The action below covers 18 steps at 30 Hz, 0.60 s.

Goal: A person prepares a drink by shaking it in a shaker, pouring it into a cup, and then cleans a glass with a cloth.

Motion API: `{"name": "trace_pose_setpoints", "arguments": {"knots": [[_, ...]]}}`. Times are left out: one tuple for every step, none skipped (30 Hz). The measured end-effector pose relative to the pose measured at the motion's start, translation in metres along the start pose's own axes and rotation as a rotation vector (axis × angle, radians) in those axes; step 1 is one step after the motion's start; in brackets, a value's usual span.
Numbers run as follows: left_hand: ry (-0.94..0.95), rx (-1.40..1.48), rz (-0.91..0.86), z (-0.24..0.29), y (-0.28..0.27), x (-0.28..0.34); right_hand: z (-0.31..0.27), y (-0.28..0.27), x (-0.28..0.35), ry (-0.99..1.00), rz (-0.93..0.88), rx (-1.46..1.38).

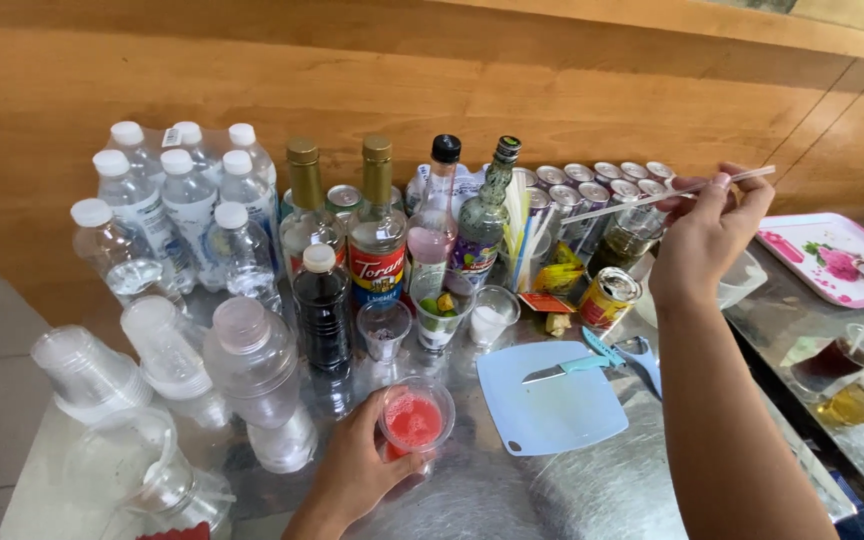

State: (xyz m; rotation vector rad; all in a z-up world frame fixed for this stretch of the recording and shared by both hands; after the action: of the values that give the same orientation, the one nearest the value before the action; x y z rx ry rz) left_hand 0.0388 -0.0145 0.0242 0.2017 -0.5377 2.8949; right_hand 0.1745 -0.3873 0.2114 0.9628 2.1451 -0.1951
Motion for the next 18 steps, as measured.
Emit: {"name": "trace_pose_setpoints", "arguments": {"knots": [[0.0, -0.008, 0.003, 0.0, 0.0, 0.0, -0.012, -0.001, 0.003, 0.025, -0.036, 0.006], [-0.002, -0.017, 0.008, -0.001, 0.0, 0.0, -0.023, -0.001, 0.008, 0.054, -0.074, 0.01], [0.0, -0.02, 0.008, -0.002, 0.0, -0.001, -0.033, -0.006, 0.012, 0.053, -0.07, 0.008], [0.027, 0.014, 0.004, -0.002, 0.0, -0.001, -0.041, -0.007, 0.017, 0.1, -0.077, -0.071], [0.053, 0.048, 0.0, -0.003, 0.0, -0.001, -0.049, -0.009, 0.023, 0.147, -0.084, -0.15], [0.046, 0.049, 0.007, -0.001, -0.002, 0.001, -0.05, -0.006, 0.031, 0.152, -0.091, -0.153], [0.033, 0.108, -0.038, 0.001, -0.002, 0.002, -0.046, -0.003, 0.041, 0.279, -0.104, -0.226], [0.017, 0.164, -0.087, 0.002, -0.003, 0.005, -0.043, 0.0, 0.053, 0.412, -0.112, -0.296], [0.007, 0.163, -0.083, -0.004, -0.003, 0.004, -0.04, 0.002, 0.071, 0.421, -0.115, -0.296], [0.161, 0.203, -0.046, -0.004, -0.004, 0.003, -0.033, 0.007, 0.091, 0.541, -0.152, -0.36], [0.315, 0.241, -0.008, -0.004, -0.005, 0.003, -0.027, 0.012, 0.112, 0.661, -0.188, -0.423], [0.309, 0.243, 0.0, -0.006, -0.005, 0.001, -0.02, 0.015, 0.132, 0.666, -0.196, -0.424], [0.408, 0.294, 0.085, -0.005, -0.008, 0.001, -0.015, 0.022, 0.153, 0.651, -0.313, -0.473], [0.501, 0.34, 0.168, -0.005, -0.011, 0.003, -0.009, 0.027, 0.177, 0.642, -0.426, -0.523], [0.49, 0.337, 0.174, -0.007, -0.01, -0.001, -0.001, 0.031, 0.19, 0.653, -0.431, -0.525], [0.565, 0.282, 0.269, -0.009, -0.014, 0.002, 0.004, 0.037, 0.208, 0.662, -0.521, -0.632], [0.64, 0.224, 0.363, -0.011, -0.017, 0.005, 0.008, 0.043, 0.227, 0.67, -0.609, -0.742], [0.621, 0.214, 0.374, -0.011, -0.019, 0.004, 0.011, 0.046, 0.237, 0.691, -0.618, -0.751]]}}
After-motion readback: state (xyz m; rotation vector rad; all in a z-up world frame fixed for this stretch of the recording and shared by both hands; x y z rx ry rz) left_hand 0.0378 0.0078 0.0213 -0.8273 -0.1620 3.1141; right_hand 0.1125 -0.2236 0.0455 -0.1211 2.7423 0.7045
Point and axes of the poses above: each hand's wrist, its own x-axis away from the middle knuckle, its own y-axis out of the palm, z = x × y, the point moved 4 cm from there along -x, towards the middle knuckle, and after that the axes turned 7 degrees about x, right-handed, at the moved point
